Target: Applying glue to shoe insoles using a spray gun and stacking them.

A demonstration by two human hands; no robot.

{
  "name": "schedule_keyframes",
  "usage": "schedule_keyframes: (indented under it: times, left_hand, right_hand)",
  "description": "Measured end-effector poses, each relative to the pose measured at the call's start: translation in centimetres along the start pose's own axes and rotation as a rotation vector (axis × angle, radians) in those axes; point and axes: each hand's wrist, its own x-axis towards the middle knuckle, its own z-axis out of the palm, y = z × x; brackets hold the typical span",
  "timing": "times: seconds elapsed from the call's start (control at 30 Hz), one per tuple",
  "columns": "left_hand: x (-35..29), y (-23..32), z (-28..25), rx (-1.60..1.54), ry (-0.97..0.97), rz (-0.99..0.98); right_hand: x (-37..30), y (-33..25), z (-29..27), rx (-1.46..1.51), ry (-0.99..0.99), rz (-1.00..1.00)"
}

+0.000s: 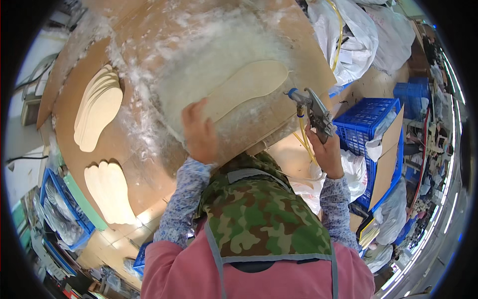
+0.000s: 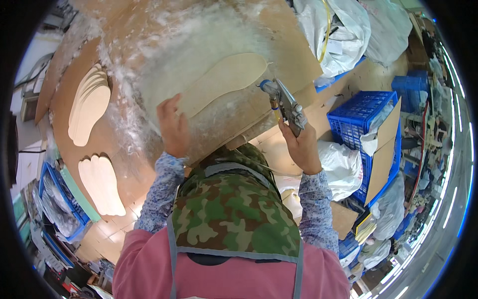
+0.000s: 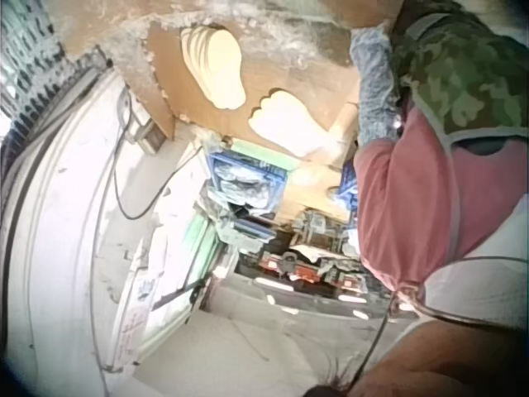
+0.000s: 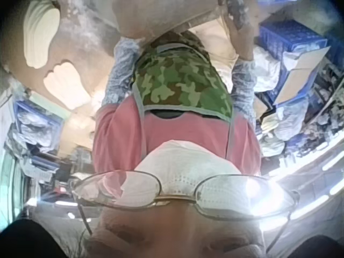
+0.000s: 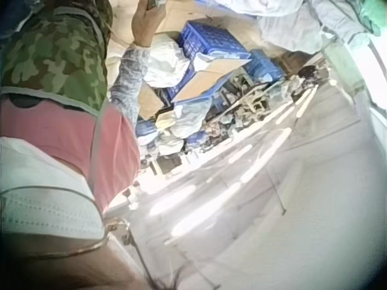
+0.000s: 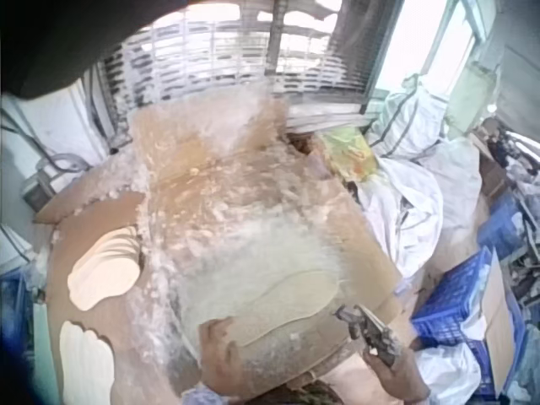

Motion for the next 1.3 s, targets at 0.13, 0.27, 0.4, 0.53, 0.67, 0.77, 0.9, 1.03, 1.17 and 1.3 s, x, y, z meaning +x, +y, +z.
schedule_keyframes:
  times: [0.13,0.27,0.4,0.53,0.67,0.77,0.9,1.03,1.17,1.3]
  left_hand:
    - [-0.7,-3.9,-0.9,-0.116,-0.082,-0.282]
    - [-0.8,-4.7,-0.6,-0.23,-0.191,-0.31]
    - [-0.7,-6.2,-0.2,-0.294,-0.173,-0.373]
    - [-0.3,-5.9,-0.6,-0.479,-0.234,-0.487]
    - [-0.1,-5.1,-0.9,-0.512,-0.259,-0.529]
    - [-0.5,-5.6,-0.8,-0.572,-0.26,-0.515]
    - [-0.6,-5.8,-0.7,-0.592,-0.276,-0.509]
    - [-0.6,-5.8,-0.8,-0.618,-0.292,-0.504]
    - [-0.6,-6.1,-0.7,-0.616,-0.289,-0.503]
    - [-0.4,-6.1,-0.5,-0.609,-0.279,-0.498]
  right_hand:
    - [0.3,0.9,-0.2,0.023,0.078,-0.05]
    - [0.0,1.2,-0.2,0.081,0.135,-0.017]
    - [-0.8,1.4,-0.2,0.063,0.124,0.033]
    - [-2.1,0.6,0.2,0.039,0.069,0.076]
    - [-3.3,-1.2,1.4,0.134,-0.015,0.042]
    - [-4.0,-2.1,2.0,0.067,-0.084,0.063]
    - [-4.9,-2.7,3.4,0.225,-0.084,0.047]
    - [-5.7,-2.3,4.4,0.177,-0.158,-0.036]
    - [-6.3,-4.4,4.8,0.122,-0.259,-0.051]
    - [-6.4,-4.1,4.8,0.179,-0.26,-0.082]
